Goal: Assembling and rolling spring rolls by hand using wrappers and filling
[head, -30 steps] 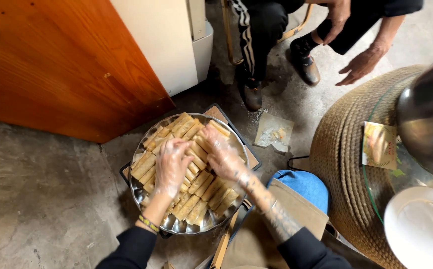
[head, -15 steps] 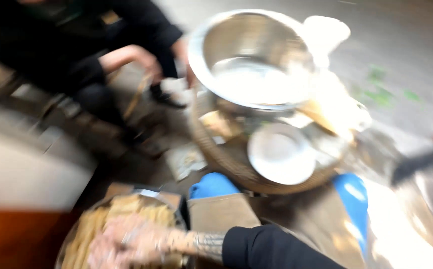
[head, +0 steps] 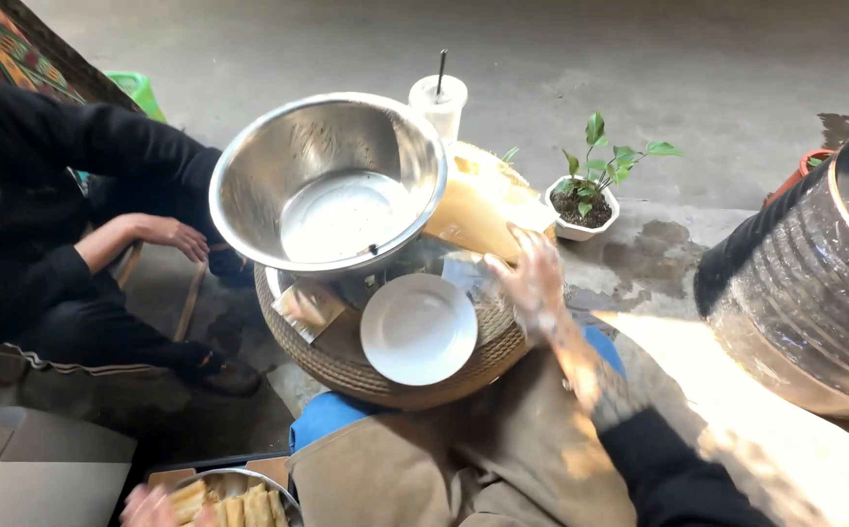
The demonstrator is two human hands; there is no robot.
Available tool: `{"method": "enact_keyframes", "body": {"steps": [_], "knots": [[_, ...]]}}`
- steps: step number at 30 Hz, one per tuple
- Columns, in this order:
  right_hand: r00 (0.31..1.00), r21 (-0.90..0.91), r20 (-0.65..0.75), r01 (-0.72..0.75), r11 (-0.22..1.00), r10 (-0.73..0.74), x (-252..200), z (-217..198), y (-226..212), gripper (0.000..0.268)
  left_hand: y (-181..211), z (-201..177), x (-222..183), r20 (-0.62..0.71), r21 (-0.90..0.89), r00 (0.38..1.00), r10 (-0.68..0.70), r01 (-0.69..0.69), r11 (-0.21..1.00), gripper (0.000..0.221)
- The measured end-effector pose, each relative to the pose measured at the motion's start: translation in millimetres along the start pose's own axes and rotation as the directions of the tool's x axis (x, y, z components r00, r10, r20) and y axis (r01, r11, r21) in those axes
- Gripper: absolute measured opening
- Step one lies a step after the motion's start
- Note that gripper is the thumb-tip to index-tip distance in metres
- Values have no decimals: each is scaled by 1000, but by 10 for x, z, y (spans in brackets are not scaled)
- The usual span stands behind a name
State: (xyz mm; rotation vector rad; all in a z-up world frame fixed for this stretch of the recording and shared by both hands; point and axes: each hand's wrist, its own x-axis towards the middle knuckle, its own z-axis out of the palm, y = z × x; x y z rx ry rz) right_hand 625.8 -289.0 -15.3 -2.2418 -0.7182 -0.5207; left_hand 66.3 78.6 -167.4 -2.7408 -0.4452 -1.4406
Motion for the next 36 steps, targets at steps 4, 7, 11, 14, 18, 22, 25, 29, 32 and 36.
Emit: {"method": "enact_keyframes", "body": {"steps": [4,7,11,14,18,22,25,29,32,36], "knots": [[899,-42,287,-333,942,330,398,-103,178,23,1846,43,1620,-95,-93,986,-135,127,988,48],[817,406,297,-577,709,494,353,-404,-271,34,2738,151,2164,-3,-341,932,-362,340,877,38],[919,912,2,160,377,-393,-280,-583,-745,84,3219,822,2403,719,-605,381,-581,755,-253,79],[885,222,112,422,879,-453,-757,-352,-1161,5,3203,1253,2466,910,-342,140,-391,784,-518,93],[837,564,321,207,800,-443,-919,-335,-979,23,2854,1558,2346,767,-257,361,-531,930,262,39],[871,410,470,-357,839,141,-416,-757,-906,42,2558,1315,2880,839,-308,484,-248,798,518,17],[817,269,554,-360,893,162,-148,-859,-1056,81,2355,1786,3075,909,-127,384,-162,625,770,13],[783,339,590,-463,819,199,-273,-251,-579,37,2229,2115,3084,924,-112,365,-116,547,830,22],[858,298,500,-301,906,121,-328,15,-320,12,2272,1950,3033,842,41,454,-291,484,874,46],[815,250,516,-439,863,265,-444,247,-148,9,2251,1566,2643,399,-211,909,-119,218,953,19]]}}
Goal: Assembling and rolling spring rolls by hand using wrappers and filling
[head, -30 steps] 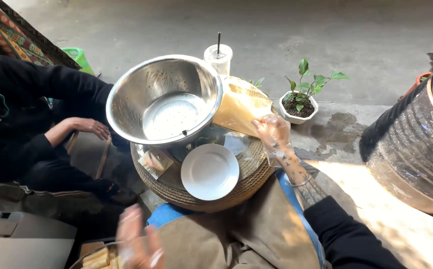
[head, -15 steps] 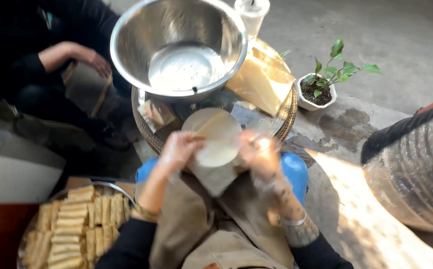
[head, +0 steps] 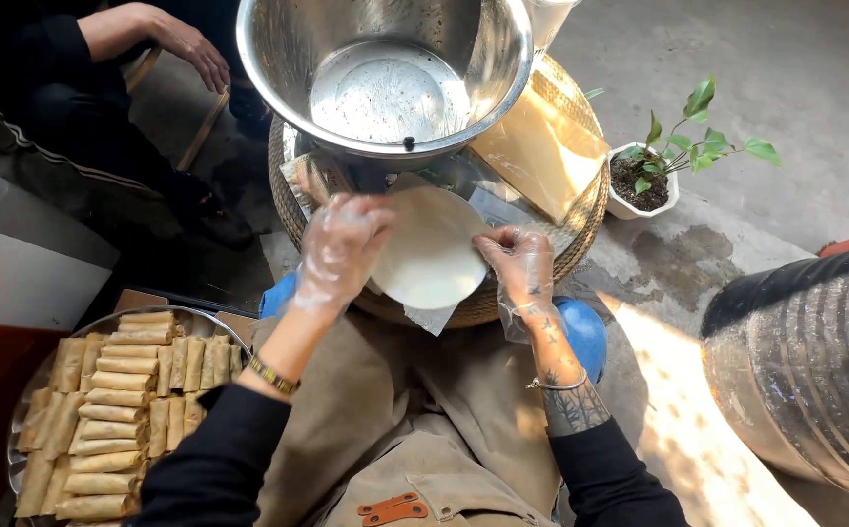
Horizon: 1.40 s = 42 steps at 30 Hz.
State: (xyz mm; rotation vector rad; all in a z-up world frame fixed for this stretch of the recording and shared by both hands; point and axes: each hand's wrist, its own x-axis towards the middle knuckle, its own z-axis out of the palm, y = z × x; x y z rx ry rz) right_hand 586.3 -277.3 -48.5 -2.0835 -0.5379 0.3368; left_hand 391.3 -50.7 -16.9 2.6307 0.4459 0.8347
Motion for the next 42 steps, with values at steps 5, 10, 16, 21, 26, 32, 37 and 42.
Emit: {"method": "enact_keyframes", "body": {"steps": [5,10,16,21,26,32,37,42], "knots": [[994,-32,-63,-89,996,87,47,46,175,14,-107,-61,-276,-137,54,983,124,-118,992,3],[993,163,-103,-37,986,54,-7,0,176,44,-236,41,-312,46,171,999,-28,19,985,19],[938,147,-337,-31,989,80,-150,-407,-730,46,52,-457,46,-187,-415,859,-476,371,831,41],[878,-59,-355,320,945,-320,312,-441,-1359,23,-286,-798,924,337,-807,536,-774,588,56,99],[794,-104,-170,575,812,-584,632,-28,-1846,29,-322,-941,1405,735,-562,312,-602,776,-284,68],[880,55,30,473,880,-475,173,-68,-2249,47,-37,-1071,1126,628,-673,368,-686,700,-241,32],[824,-277,164,565,777,-542,-75,-101,-2315,38,64,-1034,621,433,-877,374,-820,383,-289,82],[796,-531,272,593,606,-541,-377,20,-2077,38,507,-1294,-116,299,-734,171,-939,670,-112,66]]}}
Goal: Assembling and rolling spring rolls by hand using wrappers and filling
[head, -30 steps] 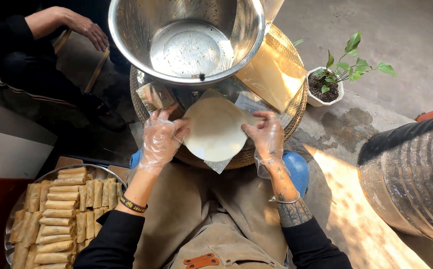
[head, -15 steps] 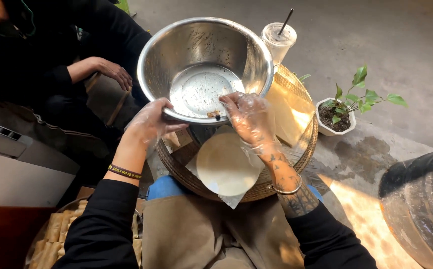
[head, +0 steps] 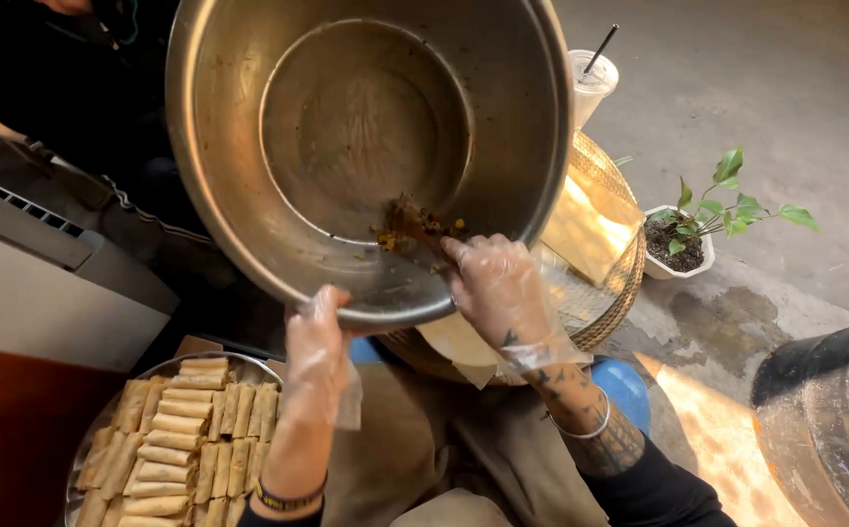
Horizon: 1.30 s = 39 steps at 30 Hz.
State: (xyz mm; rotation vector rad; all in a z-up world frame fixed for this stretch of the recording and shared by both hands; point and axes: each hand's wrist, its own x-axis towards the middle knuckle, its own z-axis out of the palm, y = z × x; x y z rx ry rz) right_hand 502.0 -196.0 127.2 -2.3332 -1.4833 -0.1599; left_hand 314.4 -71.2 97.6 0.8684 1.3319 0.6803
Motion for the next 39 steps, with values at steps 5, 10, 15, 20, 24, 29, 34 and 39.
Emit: {"method": "enact_keyframes", "body": {"steps": [5,10,15,20,24,29,34,39], "knots": [[985,39,172,-34,999,27,-388,-206,-70,39,-608,-362,-145,-123,159,992,22,-2,987,83],[968,-453,-208,30,891,-138,-689,-1,547,45,-620,-487,-693,-122,-101,991,52,-64,993,44],[932,-397,-238,163,903,-273,-916,-184,146,43,-754,-600,-870,-153,-72,988,-24,13,997,69],[917,-71,-142,367,927,-374,-1141,-272,-149,27,-937,-644,-892,-125,-96,991,48,-60,994,61],[888,-221,-261,326,919,-378,-1056,-251,47,62,-1141,-753,-878,-94,-101,995,40,-49,994,49],[893,-183,-199,371,911,-404,-1058,-356,15,20,-1086,-717,-998,-112,-139,993,-32,16,990,57],[751,-501,-150,503,704,-643,-987,-247,82,54,-1104,-607,-1041,-172,-315,979,111,-161,935,59],[751,-457,-117,541,706,-650,-1097,-362,315,60,-1184,-668,-996,-174,-302,984,43,-95,948,50]]}}
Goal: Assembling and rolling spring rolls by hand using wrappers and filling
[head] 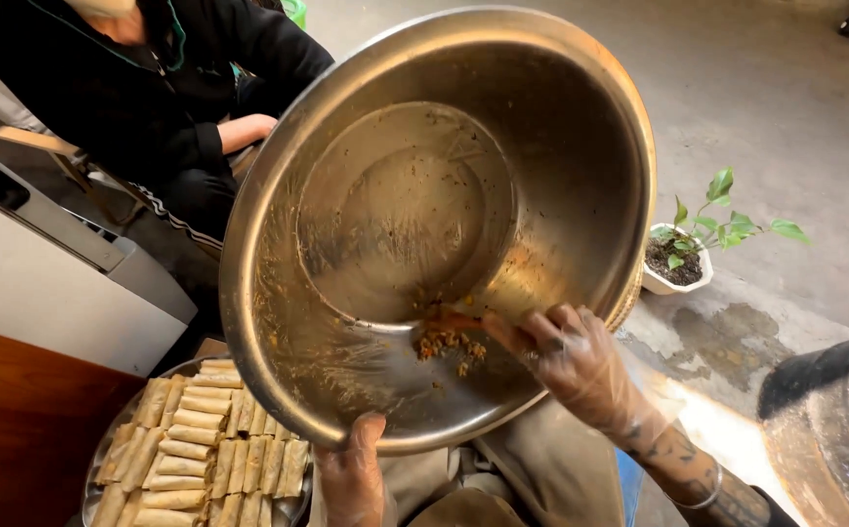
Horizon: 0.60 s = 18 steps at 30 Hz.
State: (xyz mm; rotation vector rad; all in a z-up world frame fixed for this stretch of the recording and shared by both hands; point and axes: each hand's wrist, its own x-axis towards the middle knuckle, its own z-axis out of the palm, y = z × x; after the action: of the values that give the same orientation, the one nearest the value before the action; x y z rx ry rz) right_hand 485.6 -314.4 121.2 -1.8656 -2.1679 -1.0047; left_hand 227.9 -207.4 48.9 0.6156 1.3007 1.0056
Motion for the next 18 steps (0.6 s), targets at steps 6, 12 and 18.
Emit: {"method": "enact_keyframes", "body": {"steps": [6,12,18], "knots": [[996,-17,46,83,996,-82,-202,-49,-57,58,-50,-33,49,57,71,998,34,-38,997,39],[999,-11,-40,-14,1000,14,129,-205,-70,52,-33,6,6,65,31,998,19,-22,999,43],[994,26,70,83,996,-85,51,-82,-48,54,92,-61,-87,65,-21,996,56,-55,998,52]]}}
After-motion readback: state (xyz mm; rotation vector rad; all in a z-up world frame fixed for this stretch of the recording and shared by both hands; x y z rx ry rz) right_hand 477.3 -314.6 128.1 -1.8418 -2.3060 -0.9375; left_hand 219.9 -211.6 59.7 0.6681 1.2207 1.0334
